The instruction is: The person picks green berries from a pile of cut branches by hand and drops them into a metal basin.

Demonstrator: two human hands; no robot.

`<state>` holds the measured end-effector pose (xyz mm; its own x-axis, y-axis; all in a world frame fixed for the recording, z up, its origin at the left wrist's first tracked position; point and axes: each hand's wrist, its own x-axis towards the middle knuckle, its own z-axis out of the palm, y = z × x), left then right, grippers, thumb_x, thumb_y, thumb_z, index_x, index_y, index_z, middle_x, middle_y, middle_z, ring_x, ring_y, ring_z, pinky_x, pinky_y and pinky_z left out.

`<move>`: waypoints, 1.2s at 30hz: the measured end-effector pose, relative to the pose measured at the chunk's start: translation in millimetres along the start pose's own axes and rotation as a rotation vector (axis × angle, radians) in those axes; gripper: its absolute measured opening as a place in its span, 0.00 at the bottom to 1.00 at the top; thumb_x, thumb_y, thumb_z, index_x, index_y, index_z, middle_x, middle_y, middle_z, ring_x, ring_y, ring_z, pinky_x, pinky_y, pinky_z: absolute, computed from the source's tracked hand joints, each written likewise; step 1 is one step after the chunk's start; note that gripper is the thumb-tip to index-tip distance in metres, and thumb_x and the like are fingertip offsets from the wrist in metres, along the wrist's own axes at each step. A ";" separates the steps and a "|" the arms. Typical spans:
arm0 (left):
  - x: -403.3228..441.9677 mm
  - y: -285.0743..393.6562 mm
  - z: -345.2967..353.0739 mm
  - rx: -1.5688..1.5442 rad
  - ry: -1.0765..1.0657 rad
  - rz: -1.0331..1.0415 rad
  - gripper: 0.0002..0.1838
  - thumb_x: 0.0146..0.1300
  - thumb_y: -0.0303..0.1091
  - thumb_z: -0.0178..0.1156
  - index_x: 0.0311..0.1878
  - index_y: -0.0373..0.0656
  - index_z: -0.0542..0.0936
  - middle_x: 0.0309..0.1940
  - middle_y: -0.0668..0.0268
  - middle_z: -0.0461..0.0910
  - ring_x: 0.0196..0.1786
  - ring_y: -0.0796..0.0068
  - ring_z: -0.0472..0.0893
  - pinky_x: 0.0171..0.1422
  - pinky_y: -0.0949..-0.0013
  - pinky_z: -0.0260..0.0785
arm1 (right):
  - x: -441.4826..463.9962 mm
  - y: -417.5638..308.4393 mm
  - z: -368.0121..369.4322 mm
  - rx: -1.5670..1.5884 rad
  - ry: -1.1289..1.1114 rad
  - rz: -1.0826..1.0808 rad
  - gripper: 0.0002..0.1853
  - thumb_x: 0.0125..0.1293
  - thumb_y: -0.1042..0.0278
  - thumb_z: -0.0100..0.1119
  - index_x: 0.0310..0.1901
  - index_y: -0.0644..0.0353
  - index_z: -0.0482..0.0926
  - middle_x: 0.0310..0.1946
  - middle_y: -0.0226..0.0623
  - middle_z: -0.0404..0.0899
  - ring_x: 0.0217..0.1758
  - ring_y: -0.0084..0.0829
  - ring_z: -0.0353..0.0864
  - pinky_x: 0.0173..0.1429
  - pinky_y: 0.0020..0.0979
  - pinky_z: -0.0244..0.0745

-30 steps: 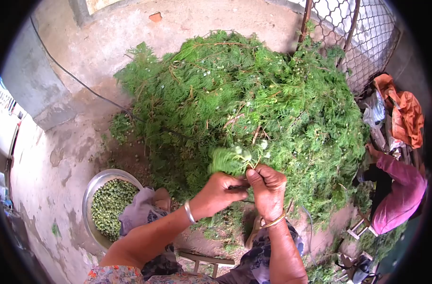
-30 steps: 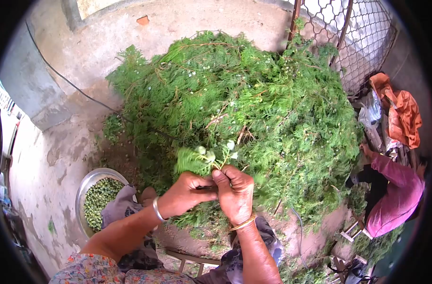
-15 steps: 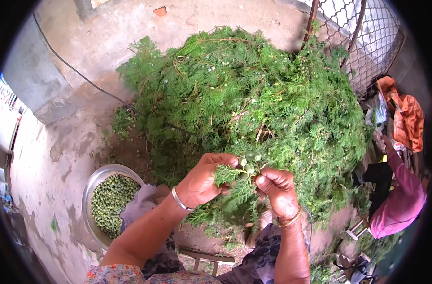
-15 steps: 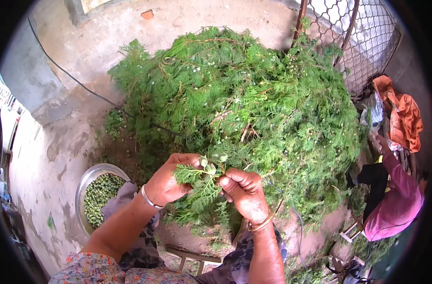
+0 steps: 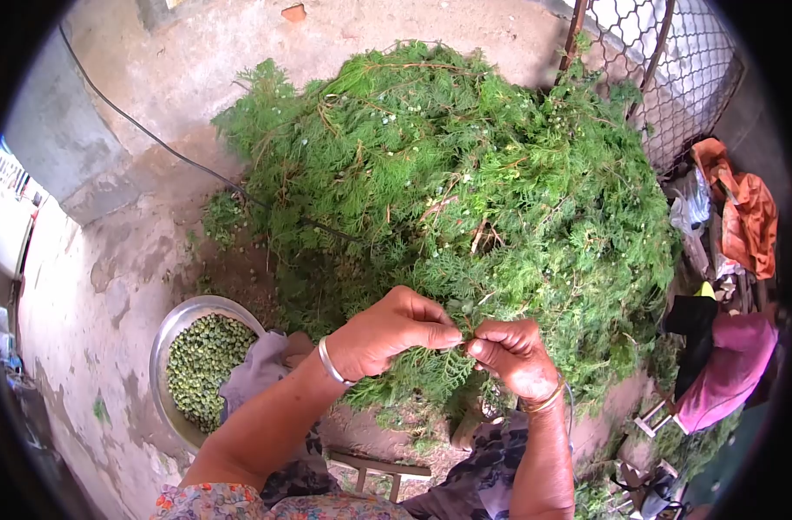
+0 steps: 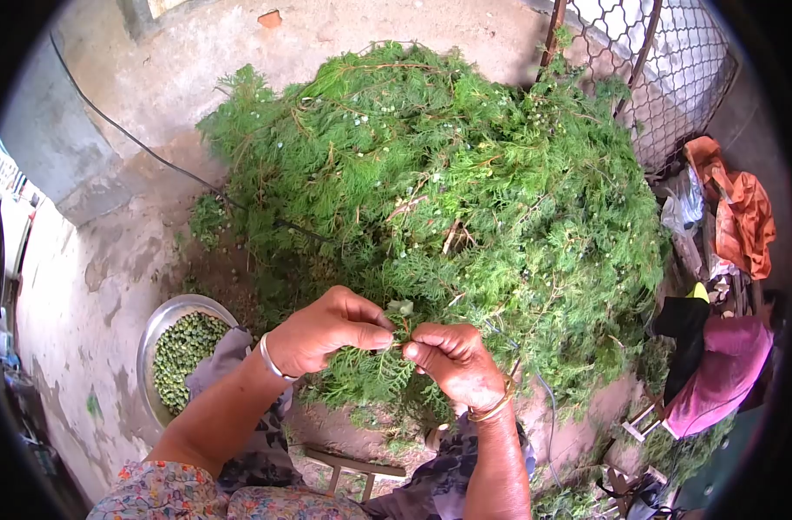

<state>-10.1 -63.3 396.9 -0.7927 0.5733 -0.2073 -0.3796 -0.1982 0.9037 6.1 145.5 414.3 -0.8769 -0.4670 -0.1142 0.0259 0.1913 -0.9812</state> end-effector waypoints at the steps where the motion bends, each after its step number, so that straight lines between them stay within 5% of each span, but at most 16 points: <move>1: 0.7 -1.3 0.5 0.000 -0.002 -0.001 0.12 0.55 0.33 0.66 0.38 0.33 0.83 0.28 0.69 0.81 0.33 0.84 0.76 0.40 0.78 0.67 | -1.0 -0.2 1.3 -0.002 0.010 0.021 0.08 0.64 0.74 0.59 0.27 0.66 0.77 0.19 0.27 0.72 0.23 0.17 0.70 0.28 0.23 0.66; 10: 7.3 -10.6 3.4 0.227 0.211 0.034 0.05 0.52 0.26 0.65 0.28 0.32 0.81 0.21 0.69 0.77 0.27 0.85 0.72 0.33 0.76 0.63 | 1.0 7.9 9.3 -0.197 0.001 -0.047 0.09 0.61 0.79 0.58 0.25 0.67 0.70 0.15 0.30 0.61 0.21 0.17 0.56 0.24 0.27 0.58; 18: 14.1 -25.4 7.4 -0.244 0.462 0.073 0.07 0.47 0.21 0.65 0.31 0.32 0.80 0.25 0.66 0.79 0.28 0.78 0.76 0.36 0.75 0.66 | 4.5 10.0 11.9 -0.286 0.051 -0.120 0.10 0.61 0.80 0.57 0.24 0.67 0.68 0.14 0.32 0.59 0.21 0.18 0.55 0.23 0.28 0.56; 24: 10.0 -22.9 -6.7 -0.239 0.198 -0.095 0.03 0.50 0.24 0.63 0.28 0.34 0.80 0.24 0.65 0.80 0.29 0.78 0.77 0.37 0.74 0.68 | 4.1 12.5 6.9 -0.239 0.069 -0.134 0.08 0.61 0.80 0.57 0.25 0.67 0.71 0.15 0.33 0.62 0.21 0.19 0.57 0.24 0.27 0.59; 25: 6.7 -24.6 -6.8 -0.426 0.091 -0.161 0.04 0.53 0.26 0.62 0.29 0.35 0.81 0.25 0.66 0.80 0.30 0.79 0.78 0.38 0.73 0.69 | 3.3 11.8 6.4 -0.228 0.080 -0.133 0.07 0.61 0.80 0.58 0.26 0.67 0.72 0.15 0.33 0.63 0.21 0.19 0.59 0.25 0.27 0.60; 33: 8.6 -25.4 4.3 -0.518 0.029 -0.145 0.07 0.55 0.27 0.63 0.34 0.33 0.82 0.28 0.65 0.81 0.33 0.79 0.79 0.40 0.75 0.70 | -3.4 9.7 -0.1 -0.251 0.101 -0.137 0.05 0.60 0.80 0.59 0.28 0.67 0.74 0.17 0.34 0.69 0.21 0.20 0.62 0.26 0.27 0.62; 36: 8.8 -19.2 5.6 -0.257 0.118 -0.067 0.06 0.54 0.27 0.65 0.34 0.33 0.81 0.27 0.67 0.80 0.32 0.81 0.77 0.38 0.75 0.69 | -4.1 8.9 -0.6 -0.237 0.086 -0.103 0.06 0.59 0.80 0.59 0.26 0.67 0.73 0.16 0.36 0.67 0.20 0.21 0.61 0.25 0.28 0.62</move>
<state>-7.1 -50.0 379.8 -0.8059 0.4986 -0.3194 -0.5298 -0.3663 0.7650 9.6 149.7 406.2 -0.9069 -0.4213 0.0077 -0.1696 0.3483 -0.9219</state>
